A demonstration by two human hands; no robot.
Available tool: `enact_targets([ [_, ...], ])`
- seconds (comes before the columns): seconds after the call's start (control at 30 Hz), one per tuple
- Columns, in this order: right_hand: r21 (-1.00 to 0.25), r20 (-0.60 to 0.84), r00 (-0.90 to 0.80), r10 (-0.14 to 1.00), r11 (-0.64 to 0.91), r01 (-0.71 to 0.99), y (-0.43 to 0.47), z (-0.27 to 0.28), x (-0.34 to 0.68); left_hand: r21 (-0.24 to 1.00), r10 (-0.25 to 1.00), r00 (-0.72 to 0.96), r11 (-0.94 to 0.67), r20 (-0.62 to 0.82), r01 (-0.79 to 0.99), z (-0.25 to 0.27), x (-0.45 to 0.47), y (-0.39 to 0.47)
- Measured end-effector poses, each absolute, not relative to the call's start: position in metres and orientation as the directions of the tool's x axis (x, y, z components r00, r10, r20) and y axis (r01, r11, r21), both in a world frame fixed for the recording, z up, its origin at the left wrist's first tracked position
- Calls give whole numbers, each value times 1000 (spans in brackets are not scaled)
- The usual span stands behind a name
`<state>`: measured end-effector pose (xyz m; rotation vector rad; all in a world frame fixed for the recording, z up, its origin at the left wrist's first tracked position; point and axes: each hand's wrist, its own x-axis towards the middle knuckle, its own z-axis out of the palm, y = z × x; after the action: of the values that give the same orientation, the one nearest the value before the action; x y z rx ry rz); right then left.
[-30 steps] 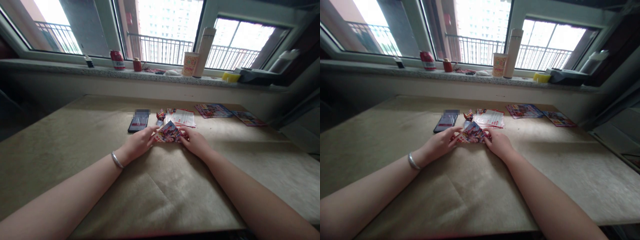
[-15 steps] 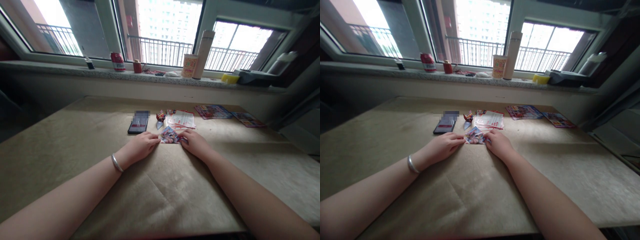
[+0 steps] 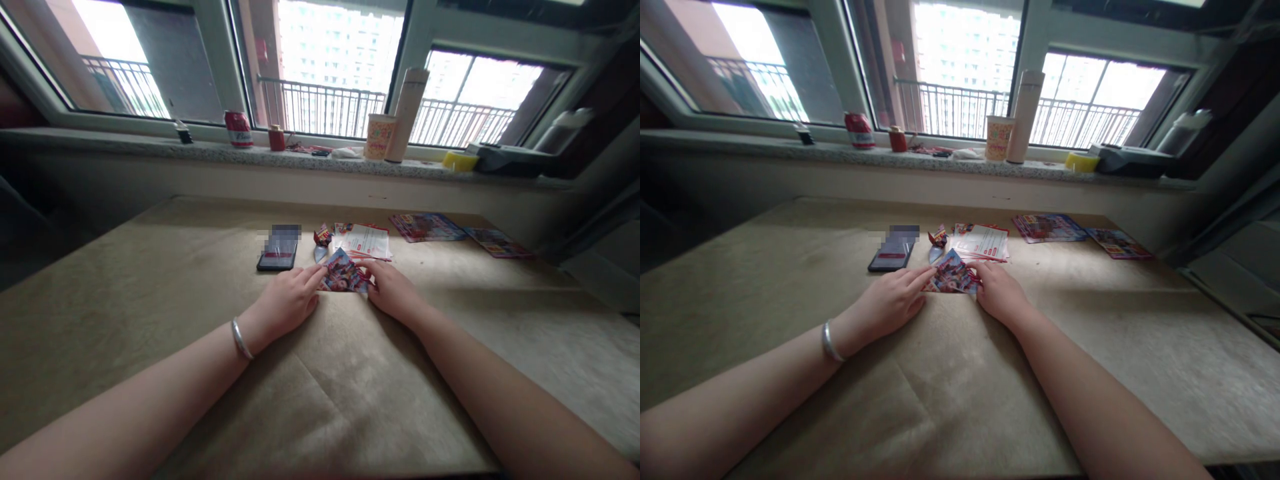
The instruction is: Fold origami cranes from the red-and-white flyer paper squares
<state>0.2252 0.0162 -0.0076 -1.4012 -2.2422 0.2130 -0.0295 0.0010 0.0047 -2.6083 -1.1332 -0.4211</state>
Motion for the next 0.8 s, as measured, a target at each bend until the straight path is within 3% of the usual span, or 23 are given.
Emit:
enact_targets([
  [0.13, -447, 400, -336, 853, 501, 741, 17, -8, 225, -11, 671, 584, -652, 457, 758, 1, -34, 7],
  [0.27, -406, 436, -420, 796, 590, 698, 14, -5, 224, 112, 667, 560, -686, 492, 719, 2, -38, 11],
  [0.5, -238, 314, -646, 696, 717, 656, 7, 3, 223, 58, 500, 752, -847, 429, 529, 7, -38, 11],
  [0.8, -224, 214, -686, 696, 718, 659, 4, 13, 226, -15, 401, 842, -900, 362, 435, 11, -39, 8],
])
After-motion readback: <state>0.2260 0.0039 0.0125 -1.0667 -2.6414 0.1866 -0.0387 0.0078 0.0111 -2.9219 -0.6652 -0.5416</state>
